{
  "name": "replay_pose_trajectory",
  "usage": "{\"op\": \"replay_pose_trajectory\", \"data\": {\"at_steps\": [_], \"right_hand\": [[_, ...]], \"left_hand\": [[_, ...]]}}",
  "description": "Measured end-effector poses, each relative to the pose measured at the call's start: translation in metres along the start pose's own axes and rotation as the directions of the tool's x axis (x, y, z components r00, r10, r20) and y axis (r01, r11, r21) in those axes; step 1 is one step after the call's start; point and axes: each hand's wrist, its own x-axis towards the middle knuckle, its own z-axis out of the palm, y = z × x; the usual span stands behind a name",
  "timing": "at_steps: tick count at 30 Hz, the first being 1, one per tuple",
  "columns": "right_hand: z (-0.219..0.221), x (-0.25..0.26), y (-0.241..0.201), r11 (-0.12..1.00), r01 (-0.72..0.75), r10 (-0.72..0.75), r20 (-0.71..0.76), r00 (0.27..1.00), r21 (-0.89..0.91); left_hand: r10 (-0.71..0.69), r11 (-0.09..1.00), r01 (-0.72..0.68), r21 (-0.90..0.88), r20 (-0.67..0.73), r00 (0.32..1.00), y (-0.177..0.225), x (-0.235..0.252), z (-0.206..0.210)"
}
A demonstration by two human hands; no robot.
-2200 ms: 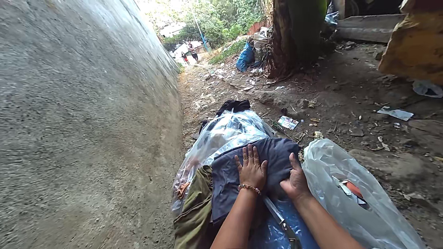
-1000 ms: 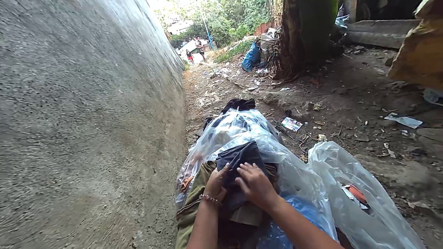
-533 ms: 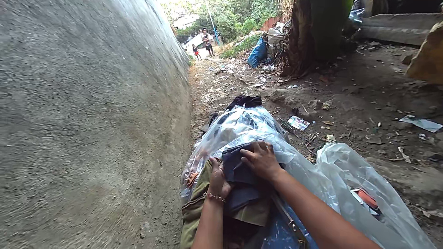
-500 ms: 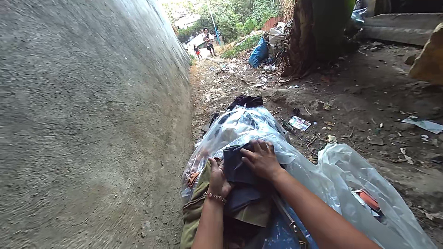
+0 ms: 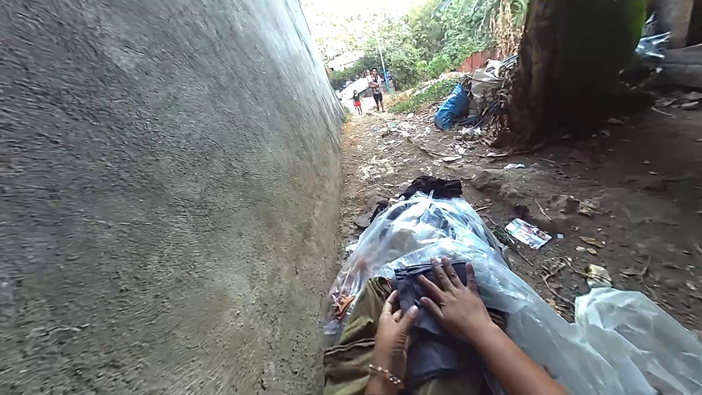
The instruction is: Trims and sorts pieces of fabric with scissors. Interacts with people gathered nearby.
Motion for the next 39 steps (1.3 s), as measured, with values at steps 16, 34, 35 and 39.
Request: {"op": "replay_pose_trajectory", "data": {"at_steps": [16,34,35,39], "right_hand": [[0.005,-0.094,0.025,0.444,-0.321,0.554,0.025,0.832,0.837],[-0.03,-0.108,0.002,0.375,-0.241,0.535,0.004,0.845,0.895],[-0.028,-0.115,0.003,0.448,-0.262,0.531,-0.019,0.847,0.854],[-0.03,-0.128,-0.002,0.348,-0.244,0.548,0.015,0.836,0.905]], "left_hand": [[0.397,0.916,-0.371,0.15,-0.218,0.892,-0.039,-0.017,0.007],[-0.299,0.616,0.168,-0.769,-0.032,0.954,-0.038,-0.097,0.078],[-0.3,0.604,0.169,-0.779,-0.026,0.953,-0.039,-0.097,0.079],[-0.328,0.598,0.237,-0.765,0.036,0.944,-0.047,-0.094,0.081]]}}
